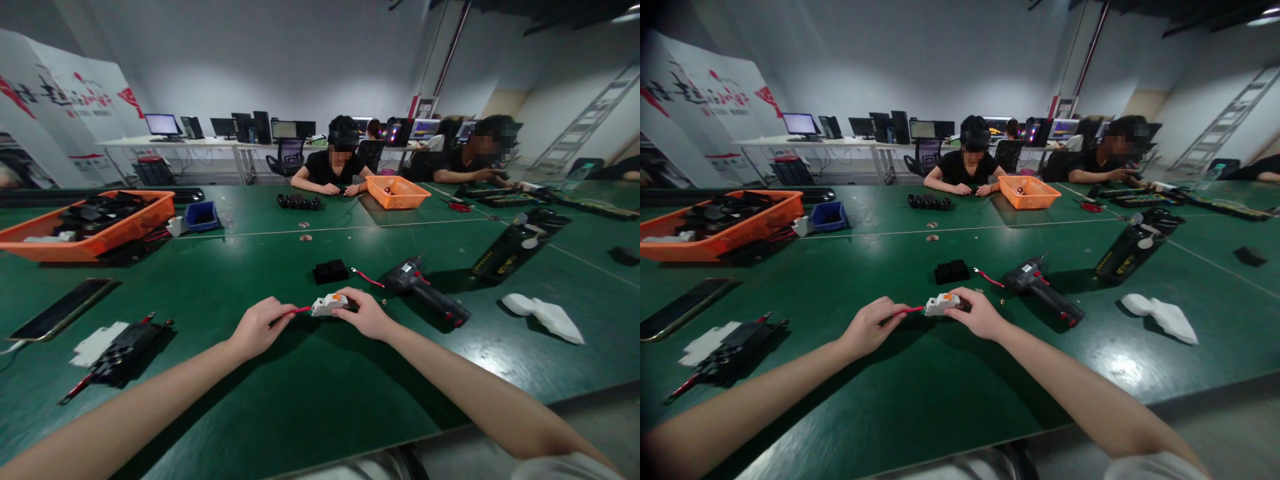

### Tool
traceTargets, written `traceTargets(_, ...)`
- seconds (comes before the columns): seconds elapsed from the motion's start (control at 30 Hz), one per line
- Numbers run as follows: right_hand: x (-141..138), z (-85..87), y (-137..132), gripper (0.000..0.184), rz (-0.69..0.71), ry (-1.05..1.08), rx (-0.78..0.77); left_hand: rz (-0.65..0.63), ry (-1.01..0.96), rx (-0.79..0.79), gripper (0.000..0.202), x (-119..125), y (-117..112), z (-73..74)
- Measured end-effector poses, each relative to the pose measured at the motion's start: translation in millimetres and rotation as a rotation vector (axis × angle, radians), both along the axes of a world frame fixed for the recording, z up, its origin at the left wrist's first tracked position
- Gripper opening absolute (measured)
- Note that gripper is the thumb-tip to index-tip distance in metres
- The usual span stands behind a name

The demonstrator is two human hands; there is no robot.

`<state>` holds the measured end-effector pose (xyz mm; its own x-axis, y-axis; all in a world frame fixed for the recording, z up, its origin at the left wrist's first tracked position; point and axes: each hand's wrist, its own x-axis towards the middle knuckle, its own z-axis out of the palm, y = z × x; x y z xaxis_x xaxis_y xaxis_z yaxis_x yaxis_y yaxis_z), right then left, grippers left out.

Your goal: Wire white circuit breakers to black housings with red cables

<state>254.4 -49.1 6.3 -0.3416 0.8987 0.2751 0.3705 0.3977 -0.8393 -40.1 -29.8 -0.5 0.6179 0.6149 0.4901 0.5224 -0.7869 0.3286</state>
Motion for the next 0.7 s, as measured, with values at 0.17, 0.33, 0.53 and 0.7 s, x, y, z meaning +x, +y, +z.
traceTargets(0.17,1,2.5,-4,0.017,0.071,-0.170,0.178,-0.071,0.100,0.154,0.023,-2,0,-4.3)
traceTargets(0.33,-2,4.4,-9,0.021,0.066,-0.211,0.159,-0.047,0.141,0.101,0.023,0,-2,-2.7)
traceTargets(0.53,-8,6.5,-13,0.021,0.127,-0.381,0.190,-0.042,0.197,-0.018,0.022,6,-5,5.1)
traceTargets(0.7,-17,8.4,-17,0.021,0.182,-0.539,0.333,-0.084,0.220,-0.073,0.028,6,-13,9.5)
